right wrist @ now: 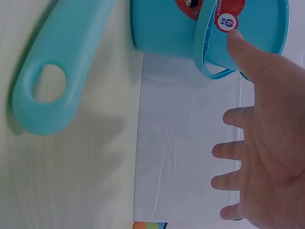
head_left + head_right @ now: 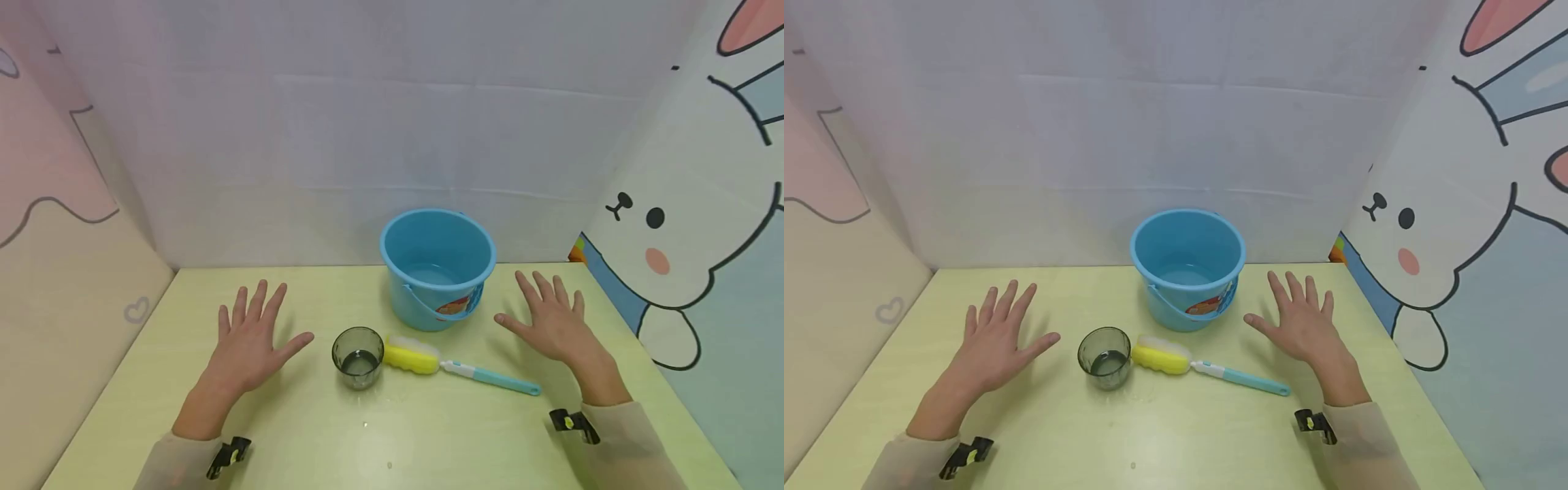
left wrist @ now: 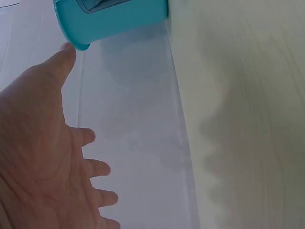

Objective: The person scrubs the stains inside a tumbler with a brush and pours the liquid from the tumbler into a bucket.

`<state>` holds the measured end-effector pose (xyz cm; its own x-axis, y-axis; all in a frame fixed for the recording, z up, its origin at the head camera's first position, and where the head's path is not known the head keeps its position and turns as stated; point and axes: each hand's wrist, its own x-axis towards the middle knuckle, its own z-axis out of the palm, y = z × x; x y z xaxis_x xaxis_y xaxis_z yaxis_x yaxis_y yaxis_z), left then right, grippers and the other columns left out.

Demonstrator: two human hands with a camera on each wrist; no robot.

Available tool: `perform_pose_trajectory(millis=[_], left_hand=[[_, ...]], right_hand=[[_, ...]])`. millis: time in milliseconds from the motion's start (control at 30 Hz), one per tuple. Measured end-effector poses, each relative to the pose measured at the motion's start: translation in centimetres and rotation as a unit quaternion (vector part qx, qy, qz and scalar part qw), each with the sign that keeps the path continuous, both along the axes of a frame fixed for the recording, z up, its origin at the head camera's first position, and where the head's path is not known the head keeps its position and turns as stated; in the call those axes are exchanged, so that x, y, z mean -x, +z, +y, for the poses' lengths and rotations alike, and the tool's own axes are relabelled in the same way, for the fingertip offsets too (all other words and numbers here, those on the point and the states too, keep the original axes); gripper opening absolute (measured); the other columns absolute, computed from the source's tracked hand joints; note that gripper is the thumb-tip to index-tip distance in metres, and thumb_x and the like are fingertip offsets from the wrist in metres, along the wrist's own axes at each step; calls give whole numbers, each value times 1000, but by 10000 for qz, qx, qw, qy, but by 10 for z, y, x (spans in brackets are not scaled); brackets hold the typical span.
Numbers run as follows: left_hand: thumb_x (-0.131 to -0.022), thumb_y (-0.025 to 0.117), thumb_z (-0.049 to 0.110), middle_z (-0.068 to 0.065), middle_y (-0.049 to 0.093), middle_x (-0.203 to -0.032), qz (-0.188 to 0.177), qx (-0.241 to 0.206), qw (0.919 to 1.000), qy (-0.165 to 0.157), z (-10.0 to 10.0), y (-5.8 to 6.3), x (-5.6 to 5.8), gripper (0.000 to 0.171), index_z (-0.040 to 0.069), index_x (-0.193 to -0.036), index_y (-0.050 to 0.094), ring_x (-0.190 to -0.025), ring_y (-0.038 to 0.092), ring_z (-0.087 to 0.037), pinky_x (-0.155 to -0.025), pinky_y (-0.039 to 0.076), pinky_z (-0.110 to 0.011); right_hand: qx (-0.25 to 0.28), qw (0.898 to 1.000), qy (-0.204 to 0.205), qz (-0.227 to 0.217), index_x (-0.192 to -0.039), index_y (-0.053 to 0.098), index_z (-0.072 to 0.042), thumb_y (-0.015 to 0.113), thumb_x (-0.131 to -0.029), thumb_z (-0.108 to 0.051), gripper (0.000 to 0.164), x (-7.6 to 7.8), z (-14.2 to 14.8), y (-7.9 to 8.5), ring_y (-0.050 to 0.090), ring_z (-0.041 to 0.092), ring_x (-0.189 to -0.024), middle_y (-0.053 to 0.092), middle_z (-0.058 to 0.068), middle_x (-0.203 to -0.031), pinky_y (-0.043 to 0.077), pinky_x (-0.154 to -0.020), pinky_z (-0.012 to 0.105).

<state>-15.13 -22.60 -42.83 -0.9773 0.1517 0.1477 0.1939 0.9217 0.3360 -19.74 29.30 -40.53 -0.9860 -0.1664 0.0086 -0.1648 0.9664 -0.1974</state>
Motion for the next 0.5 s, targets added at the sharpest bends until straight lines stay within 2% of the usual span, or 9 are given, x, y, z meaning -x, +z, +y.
perform_pose_trajectory(millis=[133, 267, 367, 500], left_hand=[[-99, 53, 76, -22, 7, -176, -28, -169, 9998, -140, 2, 0, 1, 102, 19, -172, 12, -159, -1, -52, -118, 0, -79], [-101, 56, 70, -20, 8, -176, -164, -557, 9974, -420, 7, -1, 1, 98, 19, -172, 12, -159, 3, -53, -120, 6, -78], [-103, 59, 64, -19, 10, -176, -267, -925, 9930, -684, 13, -1, -2, 95, 20, -172, 12, -159, 7, -51, -121, 12, -75], [-103, 62, 58, -14, 11, -177, -408, -1416, 9841, -987, 21, 2, -7, 92, 23, -172, 13, -159, 12, -46, -120, 19, -74]], right_hand=[[-3, 10000, 76, -2, -170, 19, -8, 53, -98, -76, 104, -1, -1, 2, 10, 63, -152, 20, 33, -168, 1, -112, 86], [-54, 9998, 167, -47, -169, 21, -9, 52, -98, -76, 103, -2, -2, 2, 14, 63, -151, 23, 32, -168, 4, -112, 86], [-81, 9996, 266, -102, -169, 23, -9, 53, -99, -75, 101, -4, -3, 2, 17, 62, -151, 25, 32, -167, 8, -112, 85], [-63, 9989, 456, -119, -168, 28, -7, 54, -100, -72, 98, -8, -6, 4, 23, 59, -150, 29, 31, -166, 20, -112, 83]])
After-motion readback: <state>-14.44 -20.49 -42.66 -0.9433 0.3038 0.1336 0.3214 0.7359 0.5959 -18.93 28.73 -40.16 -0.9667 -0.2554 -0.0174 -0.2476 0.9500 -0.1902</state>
